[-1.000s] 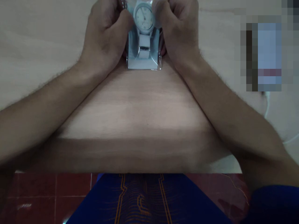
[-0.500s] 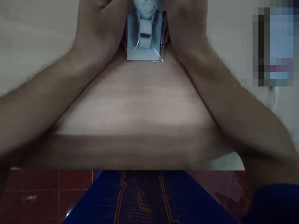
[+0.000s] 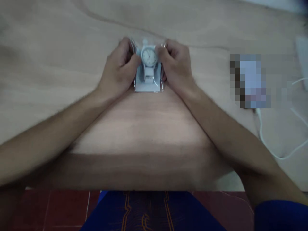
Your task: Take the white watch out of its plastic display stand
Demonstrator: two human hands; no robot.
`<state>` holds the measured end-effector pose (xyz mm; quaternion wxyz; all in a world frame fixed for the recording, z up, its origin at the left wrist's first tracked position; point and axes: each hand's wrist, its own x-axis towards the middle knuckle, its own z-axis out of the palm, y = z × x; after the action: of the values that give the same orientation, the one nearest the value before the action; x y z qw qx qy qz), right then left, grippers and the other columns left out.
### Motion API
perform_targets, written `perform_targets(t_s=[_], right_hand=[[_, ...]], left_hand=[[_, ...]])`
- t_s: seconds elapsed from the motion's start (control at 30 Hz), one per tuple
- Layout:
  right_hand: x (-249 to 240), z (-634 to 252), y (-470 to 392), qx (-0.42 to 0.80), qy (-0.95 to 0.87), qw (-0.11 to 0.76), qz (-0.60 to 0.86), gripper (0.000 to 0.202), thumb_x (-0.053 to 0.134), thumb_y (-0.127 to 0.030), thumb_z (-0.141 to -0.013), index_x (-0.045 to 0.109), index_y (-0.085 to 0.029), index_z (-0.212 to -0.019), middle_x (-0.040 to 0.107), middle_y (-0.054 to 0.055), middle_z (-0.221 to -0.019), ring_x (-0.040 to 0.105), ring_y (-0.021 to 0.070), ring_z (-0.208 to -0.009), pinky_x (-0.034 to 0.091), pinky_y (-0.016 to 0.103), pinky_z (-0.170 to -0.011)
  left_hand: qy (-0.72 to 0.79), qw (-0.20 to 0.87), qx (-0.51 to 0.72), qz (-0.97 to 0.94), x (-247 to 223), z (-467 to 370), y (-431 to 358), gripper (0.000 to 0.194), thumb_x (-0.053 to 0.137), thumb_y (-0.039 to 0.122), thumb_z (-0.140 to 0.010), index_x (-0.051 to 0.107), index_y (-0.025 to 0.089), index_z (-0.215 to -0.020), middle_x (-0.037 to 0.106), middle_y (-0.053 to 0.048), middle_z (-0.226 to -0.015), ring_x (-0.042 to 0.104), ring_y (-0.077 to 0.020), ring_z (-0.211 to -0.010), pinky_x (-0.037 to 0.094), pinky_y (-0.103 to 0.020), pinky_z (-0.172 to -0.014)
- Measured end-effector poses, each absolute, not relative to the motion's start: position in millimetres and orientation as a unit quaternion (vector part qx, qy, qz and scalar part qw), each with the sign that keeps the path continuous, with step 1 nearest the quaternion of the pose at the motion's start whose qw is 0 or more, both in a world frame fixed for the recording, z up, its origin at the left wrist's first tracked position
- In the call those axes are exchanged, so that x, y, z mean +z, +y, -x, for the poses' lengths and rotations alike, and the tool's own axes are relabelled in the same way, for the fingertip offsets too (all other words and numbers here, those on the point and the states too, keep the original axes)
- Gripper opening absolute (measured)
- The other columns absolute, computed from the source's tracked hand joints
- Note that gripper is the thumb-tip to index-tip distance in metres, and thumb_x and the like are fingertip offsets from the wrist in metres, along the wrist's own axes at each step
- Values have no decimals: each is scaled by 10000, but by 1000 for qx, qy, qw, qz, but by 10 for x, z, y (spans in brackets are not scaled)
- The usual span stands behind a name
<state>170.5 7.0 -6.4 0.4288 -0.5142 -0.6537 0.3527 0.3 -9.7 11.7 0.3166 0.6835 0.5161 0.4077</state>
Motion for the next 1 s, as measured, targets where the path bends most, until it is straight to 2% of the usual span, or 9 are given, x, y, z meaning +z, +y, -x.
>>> perform_targets(t_s=[0.1, 0.23, 0.63, 1.0], right_hand=[[-9, -1699, 16, 349, -642, 444, 519, 382, 506, -436, -932, 406, -181, -666, 399, -8, -600, 440, 103, -595, 355, 209, -499], [19, -1692, -2, 369, -635, 450, 508, 448, 513, -565, -890, 431, -176, -683, 408, -3, -627, 474, 107, -636, 392, 206, -531], [45, -1696, -16, 372, -633, 451, 508, 452, 532, -581, -867, 482, -171, -685, 454, 12, -650, 451, 103, -612, 350, 212, -498], [49, -1699, -27, 372, -633, 453, 506, 426, 539, -547, -880, 495, -171, -684, 465, 11, -660, 447, 97, -612, 355, 211, -507]], left_hand=[[523, 331, 399, -676, 144, 5, -124, 168, 508, 153, -856, 405, 182, -726, 434, 4, -708, 388, -95, -663, 320, -270, -605], [519, 346, 390, -677, 172, 16, -150, 154, 524, 249, -862, 432, 192, -753, 458, 16, -696, 417, -93, -631, 337, -261, -583], [502, 335, 402, -689, 185, 37, -172, 94, 491, 253, -845, 469, 182, -788, 521, 14, -712, 437, -80, -643, 346, -214, -590], [512, 340, 394, -684, 180, 43, -173, 85, 483, 235, -848, 462, 187, -781, 498, 16, -698, 436, -81, -635, 361, -211, -580]])
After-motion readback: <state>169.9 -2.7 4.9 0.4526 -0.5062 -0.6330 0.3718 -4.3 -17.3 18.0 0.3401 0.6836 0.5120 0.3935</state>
